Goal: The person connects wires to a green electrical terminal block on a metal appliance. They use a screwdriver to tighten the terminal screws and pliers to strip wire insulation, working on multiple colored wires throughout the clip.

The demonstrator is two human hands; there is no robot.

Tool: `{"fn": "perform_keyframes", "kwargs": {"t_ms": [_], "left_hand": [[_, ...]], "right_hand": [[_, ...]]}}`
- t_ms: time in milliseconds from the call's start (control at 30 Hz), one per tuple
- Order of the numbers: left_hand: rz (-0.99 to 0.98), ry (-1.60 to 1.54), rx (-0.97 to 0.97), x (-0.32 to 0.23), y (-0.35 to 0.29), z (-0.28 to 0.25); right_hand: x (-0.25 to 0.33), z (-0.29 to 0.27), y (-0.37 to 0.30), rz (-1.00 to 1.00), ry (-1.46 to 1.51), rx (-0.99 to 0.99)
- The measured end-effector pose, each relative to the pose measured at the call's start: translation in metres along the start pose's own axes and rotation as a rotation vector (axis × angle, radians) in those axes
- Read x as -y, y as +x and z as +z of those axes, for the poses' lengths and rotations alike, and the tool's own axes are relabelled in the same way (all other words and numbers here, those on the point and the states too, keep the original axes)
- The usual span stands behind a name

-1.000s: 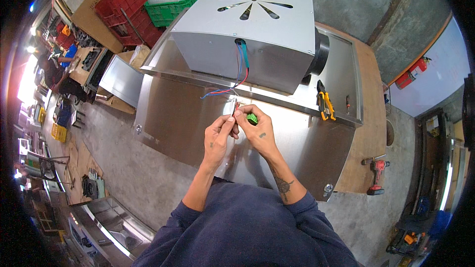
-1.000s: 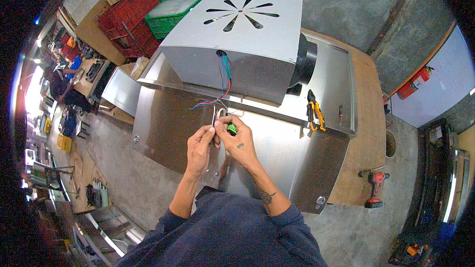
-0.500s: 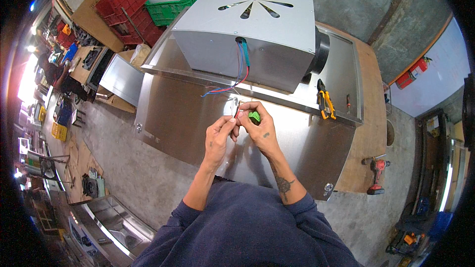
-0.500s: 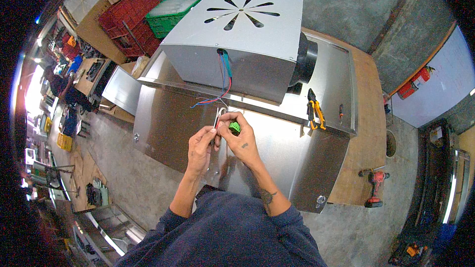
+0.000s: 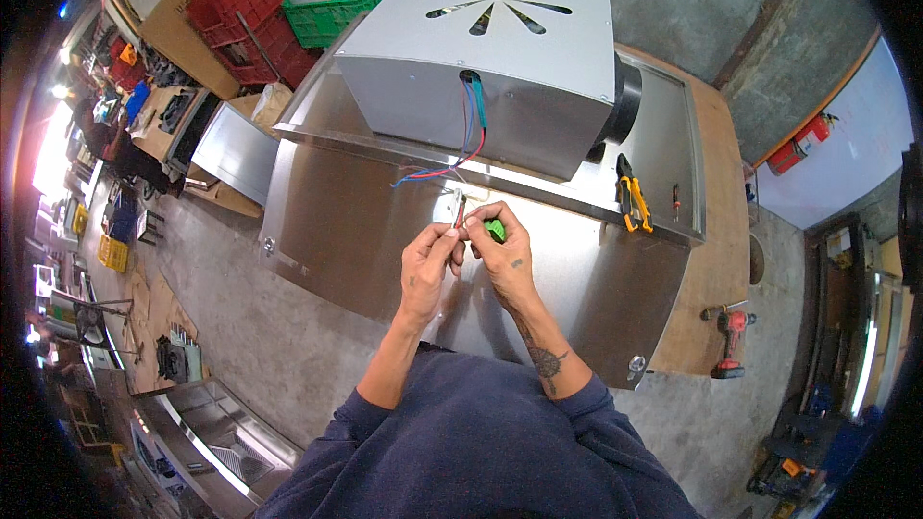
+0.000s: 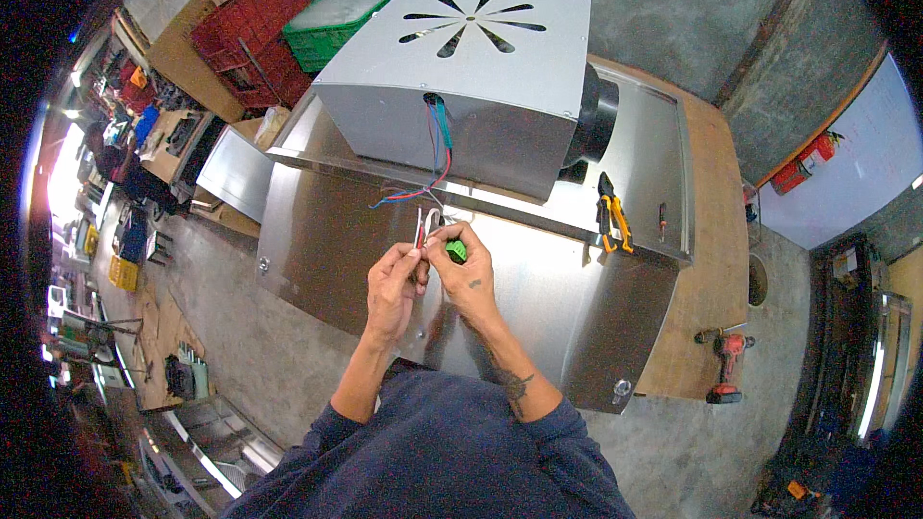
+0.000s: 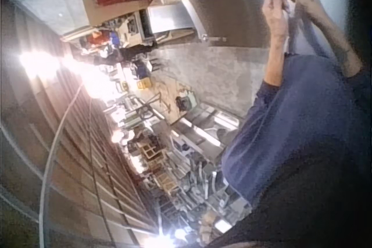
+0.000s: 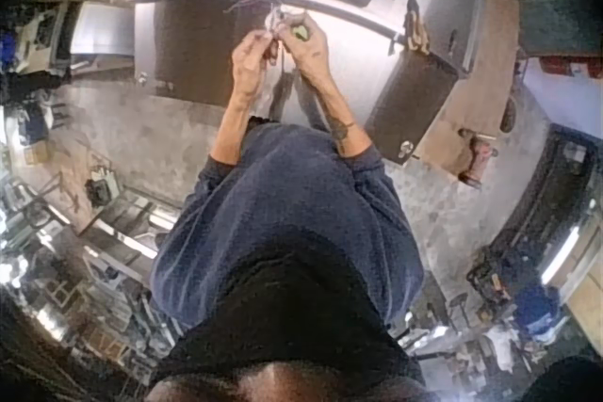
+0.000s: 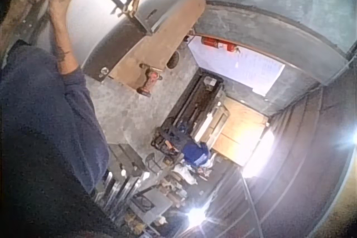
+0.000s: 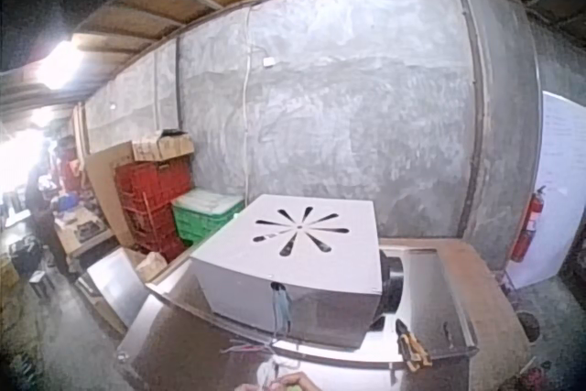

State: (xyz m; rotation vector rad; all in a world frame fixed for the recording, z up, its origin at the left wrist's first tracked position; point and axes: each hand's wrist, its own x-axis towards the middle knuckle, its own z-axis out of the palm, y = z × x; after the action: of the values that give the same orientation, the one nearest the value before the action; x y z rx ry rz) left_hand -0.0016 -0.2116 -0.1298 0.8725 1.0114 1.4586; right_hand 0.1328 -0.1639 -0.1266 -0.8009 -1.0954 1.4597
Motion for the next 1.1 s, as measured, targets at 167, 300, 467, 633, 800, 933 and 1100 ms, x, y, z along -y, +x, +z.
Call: {"fn": "perform_keyframes", "kwargs": {"t_ms": [167,300,467,633,800,933,1100], "left_hand": [[0.092,0.008,-0.096,-0.001,0.0,0.013],[0.09,0.108,-0.109,-0.004,-0.001,0.009],[0.057,0.149,-0.116,-0.006,-0.001,0.01],[0.05,0.127,-0.114,-0.012,-0.002,0.014],[0.026,0.131,-0.15,-0.016,-0.002,0.014],[0.134,0.2,-0.171,-0.008,0.0,0.01],[-0.014,0.297,-0.125,-0.014,-0.003,0.009]], "right_hand": [[-0.004,0.003,-0.003,-0.001,-0.002,-0.017],[-0.003,-0.004,-0.003,0.032,-0.025,0.008],[0.001,-0.012,-0.004,0.053,-0.04,0.012],[0.005,-0.013,-0.009,0.059,-0.045,0.015],[0.012,-0.024,-0.009,0.197,-0.034,0.096],[0.007,-0.042,-0.011,0.256,-0.25,0.173],[0.007,-0.043,-0.013,0.102,-0.263,0.124]]}}
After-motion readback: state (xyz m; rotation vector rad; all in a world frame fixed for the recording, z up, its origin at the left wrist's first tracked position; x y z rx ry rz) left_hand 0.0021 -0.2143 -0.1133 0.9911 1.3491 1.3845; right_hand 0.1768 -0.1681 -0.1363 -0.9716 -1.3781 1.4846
